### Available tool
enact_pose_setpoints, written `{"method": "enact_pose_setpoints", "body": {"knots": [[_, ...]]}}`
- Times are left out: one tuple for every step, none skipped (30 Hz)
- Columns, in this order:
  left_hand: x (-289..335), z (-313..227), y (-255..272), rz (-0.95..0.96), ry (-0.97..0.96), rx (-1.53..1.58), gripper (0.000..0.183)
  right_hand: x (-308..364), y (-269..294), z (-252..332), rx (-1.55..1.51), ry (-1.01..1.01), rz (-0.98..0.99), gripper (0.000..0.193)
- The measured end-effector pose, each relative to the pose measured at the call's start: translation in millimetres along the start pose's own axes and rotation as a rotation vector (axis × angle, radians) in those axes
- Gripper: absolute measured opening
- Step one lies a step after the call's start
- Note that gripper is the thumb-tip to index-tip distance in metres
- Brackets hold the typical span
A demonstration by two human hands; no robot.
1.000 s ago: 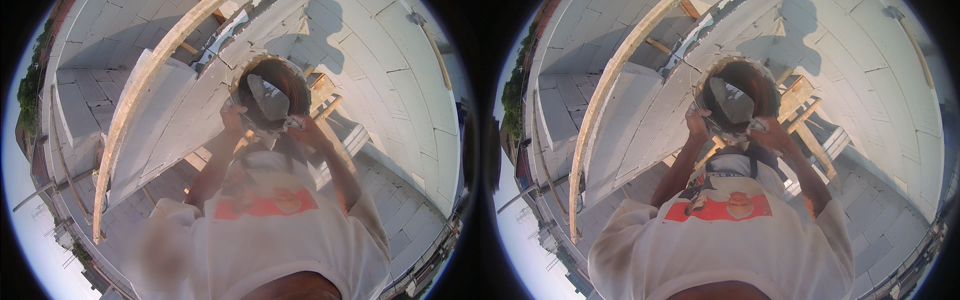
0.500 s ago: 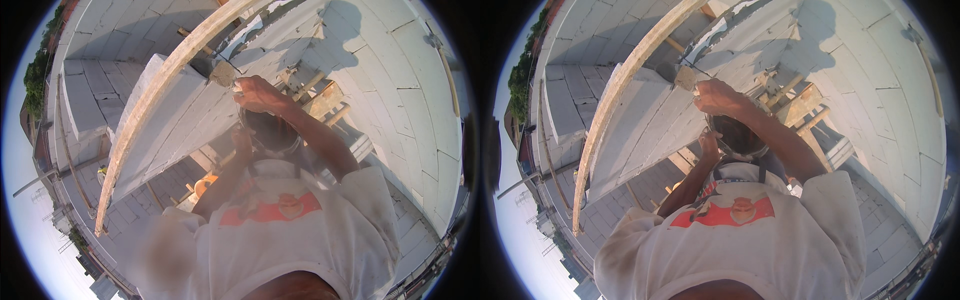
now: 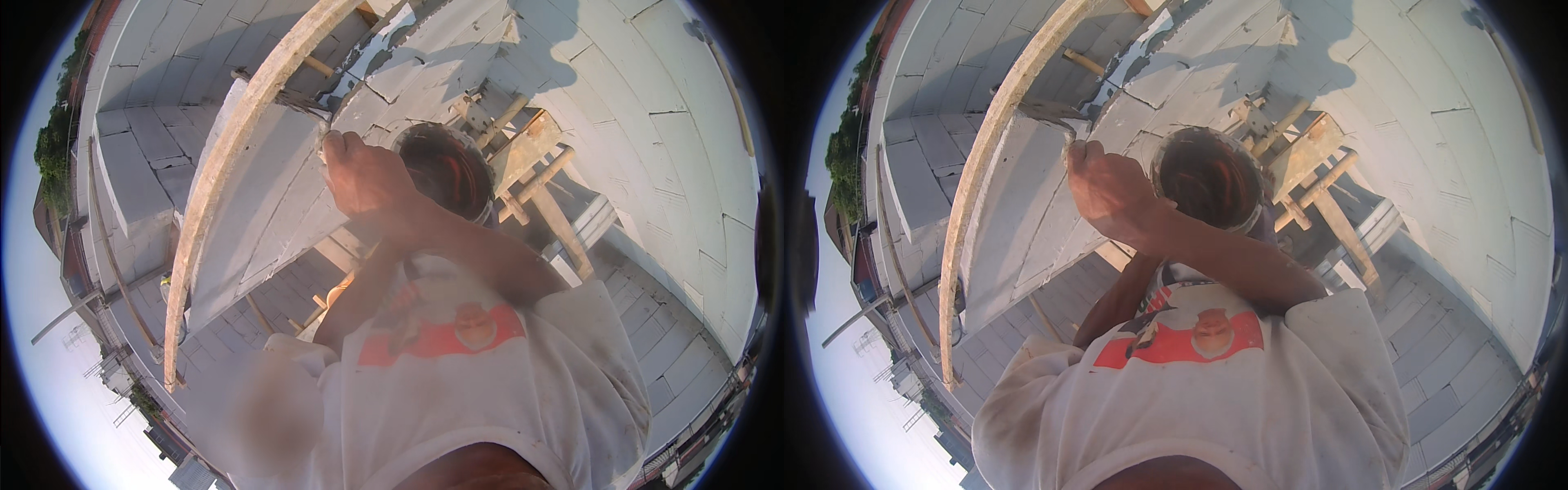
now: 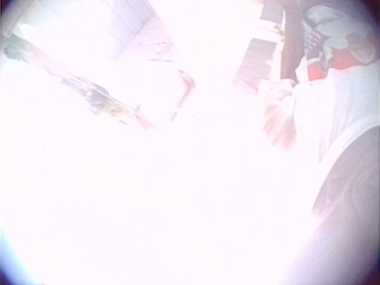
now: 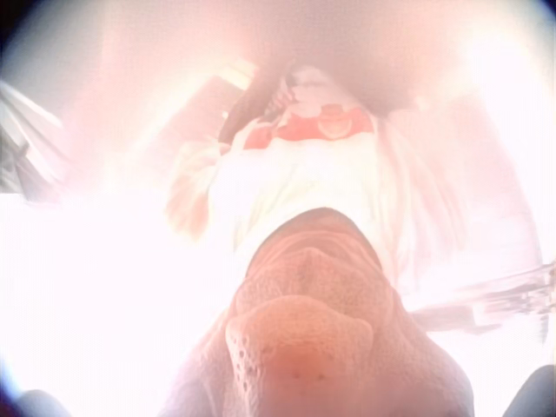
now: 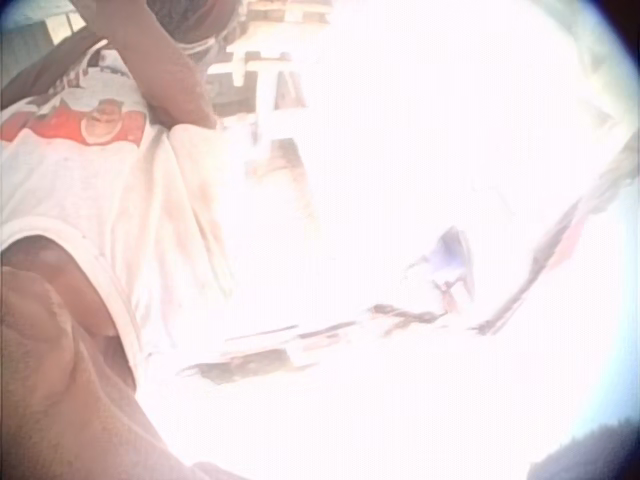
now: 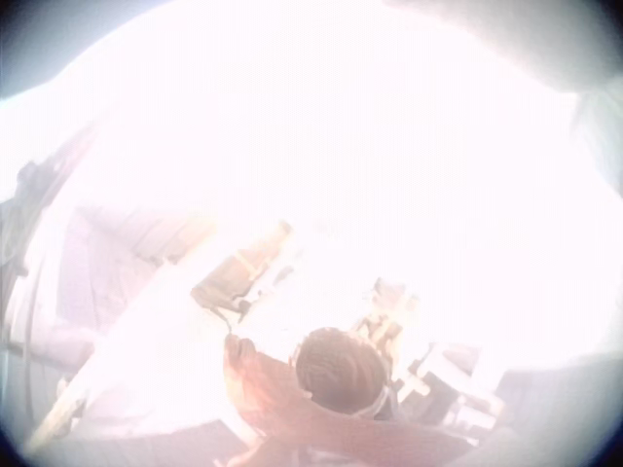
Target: The person scoops mortar from a bucket using a trowel and spreads it onto a white rectangular tile. They place the mortar-coated tile onto a wooden plank on a scaffolding structure and tap it into position with a hammer. The person repeats this process, measuring the area with a tape measure and applying mortar to multiple tiles.
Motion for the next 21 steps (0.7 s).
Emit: {"method": "enact_pose_setpoints", "body": {"knots": [[-2.0,2.7,2.9,-0.002,0.007,-0.013,0.027,8.0,0.9,3.8,-0.036,0.0,-0.032,0.027],[-3.4,4.9,6.3,-0.003,0.016,-0.029,0.027,15.6,2.6,5.5,-0.072,0.012,-0.072,0.027],[-4.6,6.8,9.4,-0.004,0.019,-0.038,0.027,19.8,3.3,3.9,-0.101,-0.023,-0.097,0.031],[-5.6,8.3,13.2,-0.01,0.023,-0.045,0.027,22.6,2.9,1.8,-0.13,-0.047,-0.126,0.035],[-6.4,9.8,16.9,-0.013,0.025,-0.05,0.027,27.0,1.9,1.1,-0.159,-0.072,-0.154,0.039],[-7.6,12.2,18.9,-0.018,0.029,-0.059,0.027,21.6,-4.4,-1.0,-0.186,-0.09,-0.159,0.039],[-8.6,13.9,21.8,-0.017,0.031,-0.073,0.027,10.1,-13.7,-4.3,-0.209,-0.114,-0.167,0.04],[-10.0,16.3,23.6,-0.015,0.034,-0.088,0.027,1.7,-22.3,-6.0,-0.22,-0.161,-0.158,0.041],[-11.7,18.0,26.4,-0.009,0.038,-0.104,0.027,-6.6,-34.7,-4.5,0.322,0.188,0.125,0.04],[-14.6,19.8,27.5,0.004,0.047,-0.124,0.027,0.9,-43.2,-3.0,0.531,0.29,0.166,0.036],[-19.5,19.4,29.0,0.018,0.05,-0.137,0.027,8.5,-51.2,-2.4,0.663,0.362,0.178,0.034],[-21.9,20.6,31.0,0.035,0.056,-0.158,0.027,16.1,-59.0,-2.1,0.712,0.396,0.19,0.031],[-26.8,20.6,32.0,0.046,0.064,-0.173,0.027,36.6,-58.0,-9.3,0.416,0.255,0.072,0.03],[-29.3,21.1,34.3,0.054,0.074,-0.185,0.027,57.0,-56.7,-16.4,0.143,0.164,-0.067,0.029],[-33.6,20.6,34.7,0.066,0.08,-0.201,0.027,87.4,-49.7,-30.1,-0.195,0.02,-0.081,0.033],[-36.9,21.2,33.8,0.081,0.089,-0.219,0.028,116.1,-43.4,-40.6,-0.531,-0.06,-0.181,0.037],[-40.0,21.2,32.0,0.091,0.097,-0.235,0.028,138.9,-41.7,-49.6,-0.637,-0.241,-0.132,0.04],[-42.8,21.0,28.7,0.106,0.098,-0.263,0.028,157.9,-40.7,-57.5,-0.743,-0.359,-0.157,0.043],[-45.2,21.4,23.3,0.121,0.059,-0.356,0.028,175.7,-40.0,-65.6,-0.748,-0.535,-0.084,0.045],[-46.7,21.1,19.3,0.107,0.113,-0.32,0.028,192.2,-36.8,-72.3,-0.708,-0.562,-0.096,0.047],[-47.4,24.2,10.8,0.15,0.091,-0.313,0.028,209.1,-32.3,-79.9,-0.567,-0.651,0.001,0.048]]}}
Point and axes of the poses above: each hand's wrist, its own x-axis away from the middle knuckle, its own y-axis out of the back of the hand, z = x × y, the point moved 1 cm from there along -x, towards the middle knuckle, and after that the axes turned 7 degrees about y, right-handed, at the moved point
